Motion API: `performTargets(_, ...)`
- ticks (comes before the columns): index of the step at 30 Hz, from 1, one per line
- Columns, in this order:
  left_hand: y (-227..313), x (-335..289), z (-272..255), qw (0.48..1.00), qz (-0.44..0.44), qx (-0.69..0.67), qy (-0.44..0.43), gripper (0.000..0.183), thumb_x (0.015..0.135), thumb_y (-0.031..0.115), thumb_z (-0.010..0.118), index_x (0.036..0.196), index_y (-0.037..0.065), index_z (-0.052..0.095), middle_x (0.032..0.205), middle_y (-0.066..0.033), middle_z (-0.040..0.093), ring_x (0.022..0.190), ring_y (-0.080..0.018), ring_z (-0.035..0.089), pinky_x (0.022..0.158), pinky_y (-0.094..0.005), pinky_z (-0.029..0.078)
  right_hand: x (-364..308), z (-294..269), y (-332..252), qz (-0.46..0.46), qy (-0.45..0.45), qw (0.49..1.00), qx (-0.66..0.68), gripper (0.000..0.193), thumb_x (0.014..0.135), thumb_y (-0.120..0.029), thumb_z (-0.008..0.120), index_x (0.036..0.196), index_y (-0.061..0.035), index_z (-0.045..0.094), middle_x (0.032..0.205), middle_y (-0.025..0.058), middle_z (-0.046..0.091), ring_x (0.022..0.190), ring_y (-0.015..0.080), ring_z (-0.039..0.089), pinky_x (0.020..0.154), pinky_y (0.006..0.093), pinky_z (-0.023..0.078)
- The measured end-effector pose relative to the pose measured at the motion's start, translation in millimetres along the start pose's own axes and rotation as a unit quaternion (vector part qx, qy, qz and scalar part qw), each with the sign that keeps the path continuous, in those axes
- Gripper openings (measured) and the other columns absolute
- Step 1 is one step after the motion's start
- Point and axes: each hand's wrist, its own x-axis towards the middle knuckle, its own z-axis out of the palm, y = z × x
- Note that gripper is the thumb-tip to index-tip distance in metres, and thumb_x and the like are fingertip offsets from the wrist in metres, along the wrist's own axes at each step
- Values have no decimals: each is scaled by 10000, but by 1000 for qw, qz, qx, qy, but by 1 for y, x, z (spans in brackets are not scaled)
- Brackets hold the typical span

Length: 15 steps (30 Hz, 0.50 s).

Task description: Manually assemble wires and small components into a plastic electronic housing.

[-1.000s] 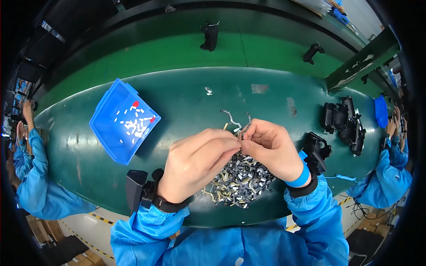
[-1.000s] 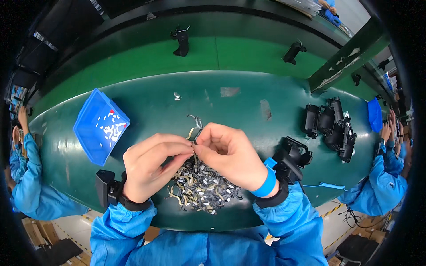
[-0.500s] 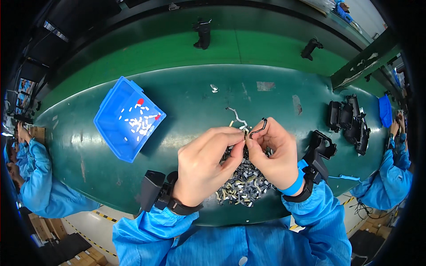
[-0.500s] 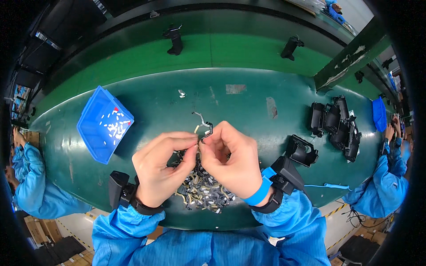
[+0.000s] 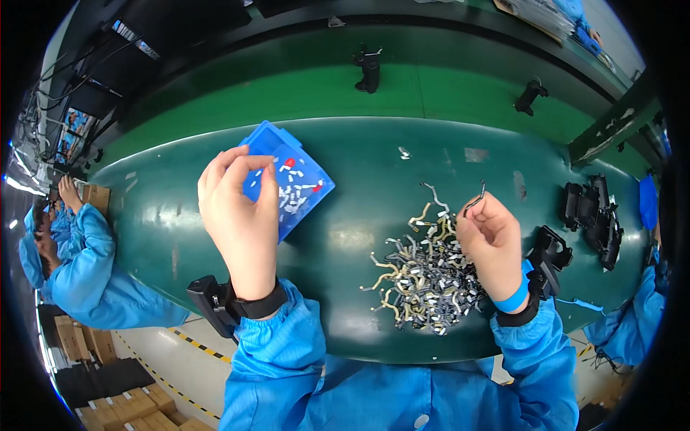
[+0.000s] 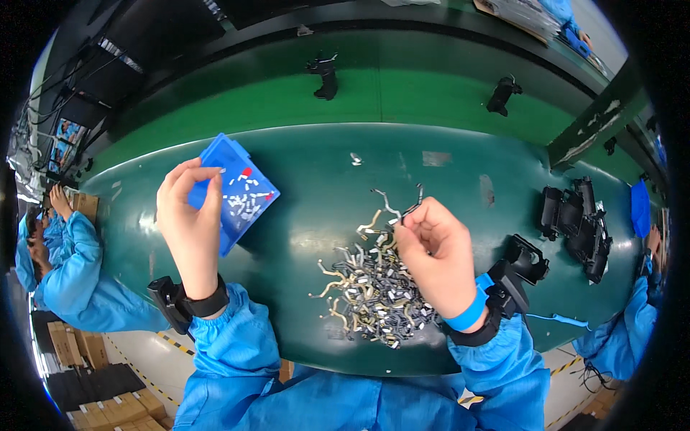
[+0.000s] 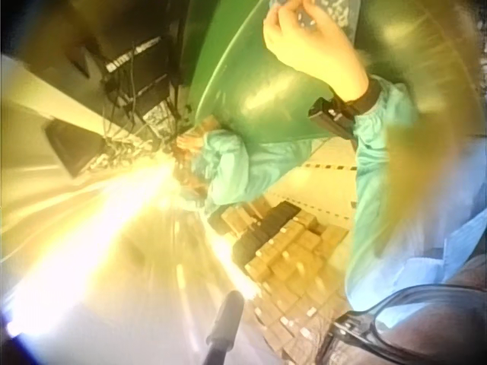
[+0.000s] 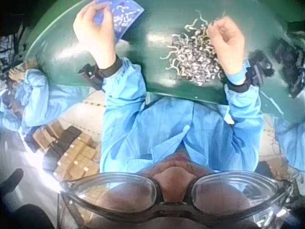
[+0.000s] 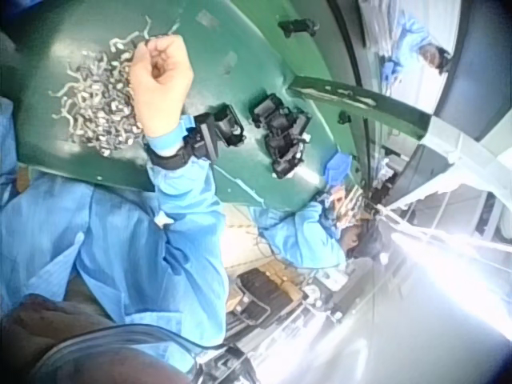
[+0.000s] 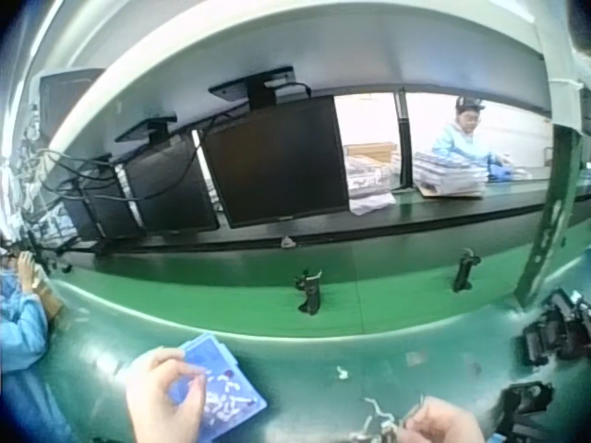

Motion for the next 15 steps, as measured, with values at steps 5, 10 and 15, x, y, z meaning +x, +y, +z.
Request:
performTargets(5, -6, -2, -3, 995, -33, 90, -20, 90, 778, 91, 729, 827, 37, 675, 1054, -115, 652, 1035, -296, 584, 913, -388, 446, 2, -9, -15, 104, -69, 990, 65, 94, 949, -72, 523, 857, -64, 508, 721, -3, 575, 635, 71, 555, 535, 210, 421)
performTargets(10, -8, -1, -2, 997, -6, 76, -5, 108, 741, 63, 726, 838, 91, 686, 1014, -74, 640, 999, -281, 578, 909, -403, 420, -4, -11, -28, 165, -103, 968, 160, 164, 961, -160, 514, 853, -41, 545, 819, 82, 635, 733, 173, 651, 594, 260, 506)
performTargets(15, 58, -16, -5, 932, 193, -275, -136, 300, 647, 29, 801, 933, 62, 716, 885, -69, 711, 814, -248, 661, 758, -340, 485, -14, -8, -33, 221, -145, 926, 270, 207, 969, -202, 538, 979, -7, 605, 942, 113, 660, 907, 249, 687, 716, 311, 557)
